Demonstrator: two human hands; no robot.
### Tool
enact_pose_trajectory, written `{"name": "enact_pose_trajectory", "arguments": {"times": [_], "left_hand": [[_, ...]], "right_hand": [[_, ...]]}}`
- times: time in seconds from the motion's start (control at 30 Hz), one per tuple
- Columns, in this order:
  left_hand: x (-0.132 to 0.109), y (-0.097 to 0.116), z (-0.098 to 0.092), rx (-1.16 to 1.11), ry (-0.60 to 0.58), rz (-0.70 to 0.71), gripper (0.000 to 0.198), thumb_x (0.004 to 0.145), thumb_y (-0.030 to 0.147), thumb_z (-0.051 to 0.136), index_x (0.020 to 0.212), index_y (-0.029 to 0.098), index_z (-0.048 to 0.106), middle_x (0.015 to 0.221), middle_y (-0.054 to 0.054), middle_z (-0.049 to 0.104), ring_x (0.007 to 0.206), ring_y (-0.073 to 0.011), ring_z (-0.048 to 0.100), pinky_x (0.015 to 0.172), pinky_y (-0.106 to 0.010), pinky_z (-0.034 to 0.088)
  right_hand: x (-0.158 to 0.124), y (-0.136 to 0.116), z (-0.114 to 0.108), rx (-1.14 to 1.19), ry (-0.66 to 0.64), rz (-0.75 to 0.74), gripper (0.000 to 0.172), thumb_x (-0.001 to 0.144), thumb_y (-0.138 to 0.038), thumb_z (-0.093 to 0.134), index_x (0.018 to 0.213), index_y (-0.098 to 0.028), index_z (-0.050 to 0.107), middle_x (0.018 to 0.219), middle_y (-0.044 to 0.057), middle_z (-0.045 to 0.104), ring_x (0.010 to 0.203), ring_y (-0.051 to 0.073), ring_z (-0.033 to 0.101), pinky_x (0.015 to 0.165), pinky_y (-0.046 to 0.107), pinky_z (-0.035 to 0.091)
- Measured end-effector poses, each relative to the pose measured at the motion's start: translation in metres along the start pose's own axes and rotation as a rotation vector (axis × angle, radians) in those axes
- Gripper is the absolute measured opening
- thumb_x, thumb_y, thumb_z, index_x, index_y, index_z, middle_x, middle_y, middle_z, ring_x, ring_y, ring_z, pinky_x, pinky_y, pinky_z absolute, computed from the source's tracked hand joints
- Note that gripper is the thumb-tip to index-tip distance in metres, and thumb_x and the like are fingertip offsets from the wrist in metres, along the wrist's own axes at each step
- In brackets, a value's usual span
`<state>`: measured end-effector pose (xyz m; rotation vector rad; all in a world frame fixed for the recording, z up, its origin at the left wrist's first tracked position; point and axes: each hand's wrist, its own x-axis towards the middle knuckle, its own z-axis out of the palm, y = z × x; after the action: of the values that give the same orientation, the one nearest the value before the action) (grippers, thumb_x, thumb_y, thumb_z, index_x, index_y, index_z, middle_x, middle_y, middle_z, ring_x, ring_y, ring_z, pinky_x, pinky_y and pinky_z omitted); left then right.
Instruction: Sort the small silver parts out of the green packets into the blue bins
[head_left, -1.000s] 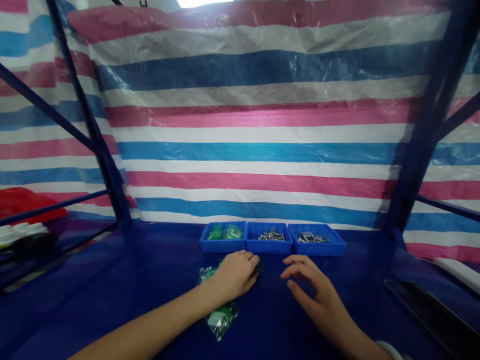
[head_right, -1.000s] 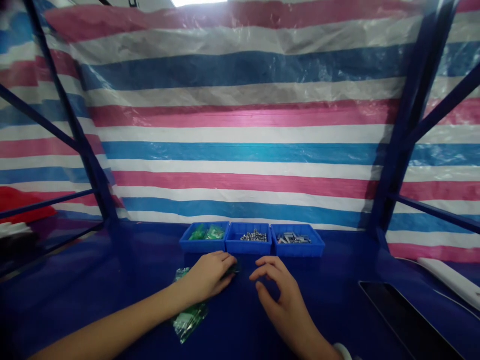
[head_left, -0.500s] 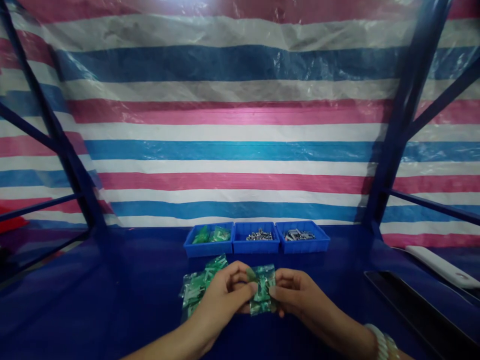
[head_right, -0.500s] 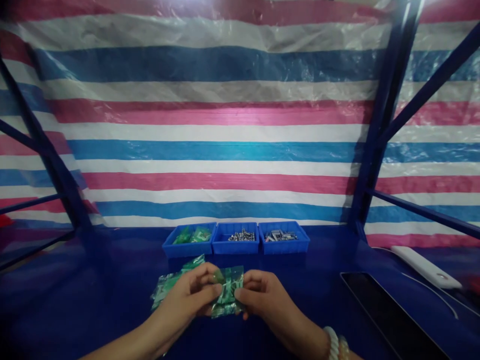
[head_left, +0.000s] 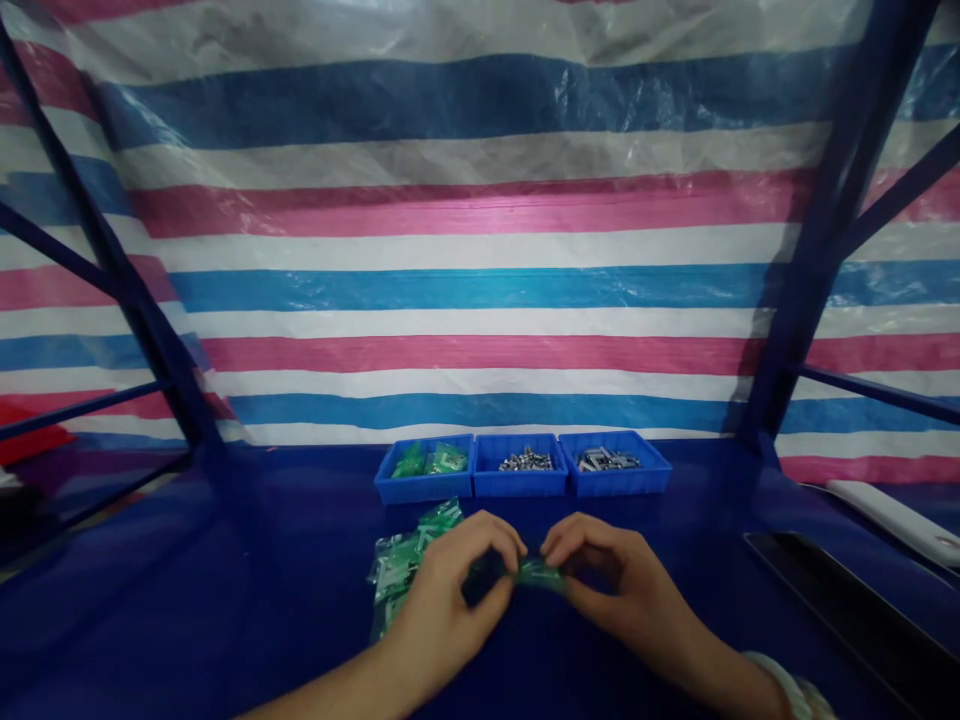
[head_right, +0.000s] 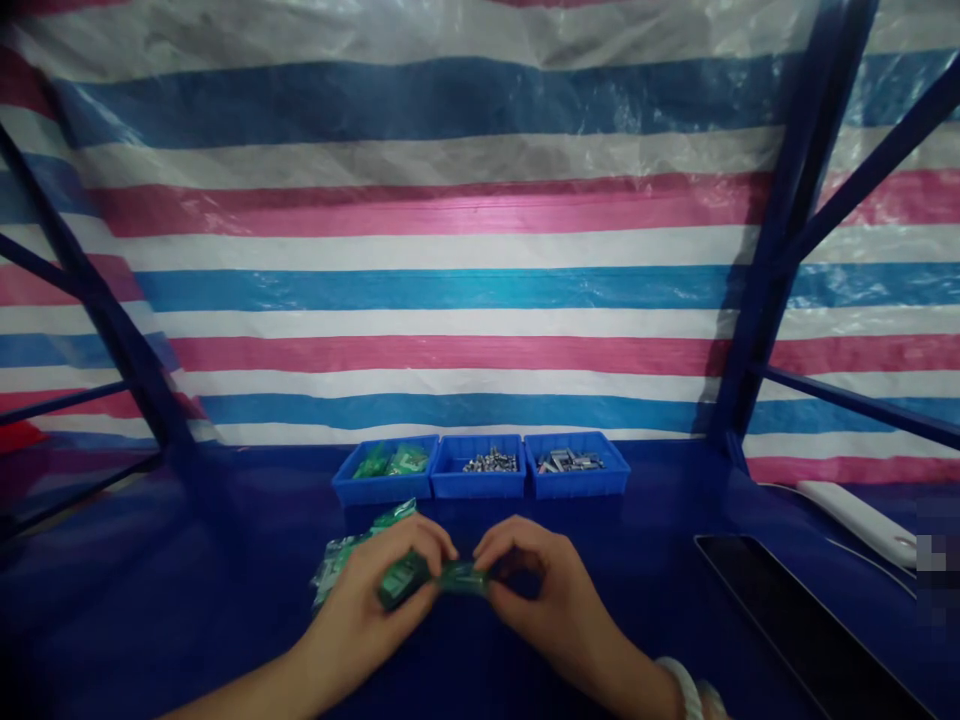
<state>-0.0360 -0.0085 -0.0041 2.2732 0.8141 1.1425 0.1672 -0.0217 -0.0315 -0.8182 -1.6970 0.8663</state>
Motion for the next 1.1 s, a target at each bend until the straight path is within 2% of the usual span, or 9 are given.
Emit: {"name": "enact_pose_trajectory", "arguments": {"times": [0.13,0.2,0.33,0.4,0.5,0.6,0.73,0.83,1.1], "left_hand": [[-0.005,-0.007,-0.014,0.45,-0.079,0.759,0.024,0.077,0.001,0.056,0.077,0.025,0.062,0.094,0.001,0.074,0.099,-0.0199,0.067,0.098,-0.043,0.043],[-0.009,-0.008,-0.017,0.538,-0.117,0.812,0.025,0.076,0.003,0.058,0.074,0.028,0.063,0.095,0.003,0.075,0.098,-0.0202,0.068,0.095,-0.043,0.046],[-0.007,-0.007,-0.016,0.486,-0.152,0.422,0.025,0.083,0.01,0.053,0.087,0.03,0.066,0.095,0.001,0.075,0.094,-0.0213,0.068,0.102,-0.05,0.038],[0.003,-0.011,-0.02,0.424,-0.088,0.313,0.024,0.085,0.011,0.049,0.097,0.026,0.063,0.095,-0.003,0.073,0.094,-0.0205,0.066,0.105,-0.049,0.034],[0.026,-0.032,-0.045,0.391,0.193,0.098,0.017,0.085,0.022,0.053,0.101,0.021,0.058,0.098,-0.006,0.069,0.097,-0.0219,0.063,0.097,-0.043,0.041],[0.044,-0.067,-0.081,0.361,0.415,-0.18,0.033,0.084,0.027,0.052,0.116,0.02,0.045,0.093,-0.004,0.065,0.088,-0.0192,0.063,0.081,-0.033,0.048],[0.05,-0.109,-0.107,0.414,0.411,-0.312,0.026,0.085,0.025,0.044,0.11,0.017,0.048,0.067,0.002,0.059,0.061,-0.0163,0.059,0.057,-0.026,0.045],[0.046,-0.126,-0.106,0.494,0.323,-0.357,0.014,0.08,0.022,0.049,0.09,0.018,0.058,0.07,0.0,0.063,0.066,-0.017,0.06,0.063,-0.027,0.046],[0.04,-0.114,-0.097,0.825,0.276,-0.431,0.009,0.075,0.022,0.054,0.07,0.018,0.061,0.093,-0.01,0.064,0.099,-0.0323,0.053,0.085,-0.046,0.04]], "right_hand": [[-0.006,-0.012,-0.001,-0.395,0.132,-0.505,0.026,0.079,0.001,0.054,0.072,-0.022,0.064,0.098,0.004,0.06,0.097,0.02,0.057,0.081,0.035,0.047],[-0.008,-0.015,0.0,-0.449,0.141,-0.564,0.027,0.081,0.0,0.054,0.072,-0.023,0.065,0.098,0.005,0.059,0.097,0.021,0.055,0.079,0.035,0.048],[-0.005,-0.013,-0.001,-0.343,0.052,-0.34,0.014,0.084,-0.013,0.059,0.083,-0.025,0.065,0.093,0.006,0.063,0.093,0.023,0.058,0.081,0.038,0.048],[-0.002,-0.007,-0.001,-0.231,0.026,-0.155,0.008,0.085,-0.021,0.062,0.091,-0.025,0.063,0.089,0.005,0.066,0.087,0.022,0.061,0.079,0.036,0.049],[0.002,0.004,-0.001,-0.053,0.003,0.089,0.017,0.085,-0.03,0.064,0.099,-0.023,0.061,0.081,0.002,0.066,0.078,0.019,0.063,0.074,0.032,0.049],[0.003,0.012,-0.001,0.071,-0.046,0.204,0.02,0.086,-0.035,0.061,0.099,-0.021,0.06,0.075,0.001,0.065,0.074,0.017,0.062,0.07,0.029,0.047],[0.003,0.016,0.002,0.173,-0.212,0.247,0.024,0.085,-0.041,0.062,0.092,-0.018,0.063,0.074,0.003,0.069,0.071,0.016,0.062,0.067,0.028,0.045],[0.001,0.016,0.004,0.214,-0.294,0.274,0.028,0.085,-0.045,0.062,0.09,-0.018,0.065,0.073,0.004,0.069,0.069,0.016,0.063,0.066,0.028,0.045],[0.0,0.008,0.004,0.167,-0.302,0.283,0.028,0.085,-0.046,0.061,0.087,-0.019,0.066,0.075,0.004,0.069,0.071,0.017,0.063,0.068,0.03,0.046]]}}
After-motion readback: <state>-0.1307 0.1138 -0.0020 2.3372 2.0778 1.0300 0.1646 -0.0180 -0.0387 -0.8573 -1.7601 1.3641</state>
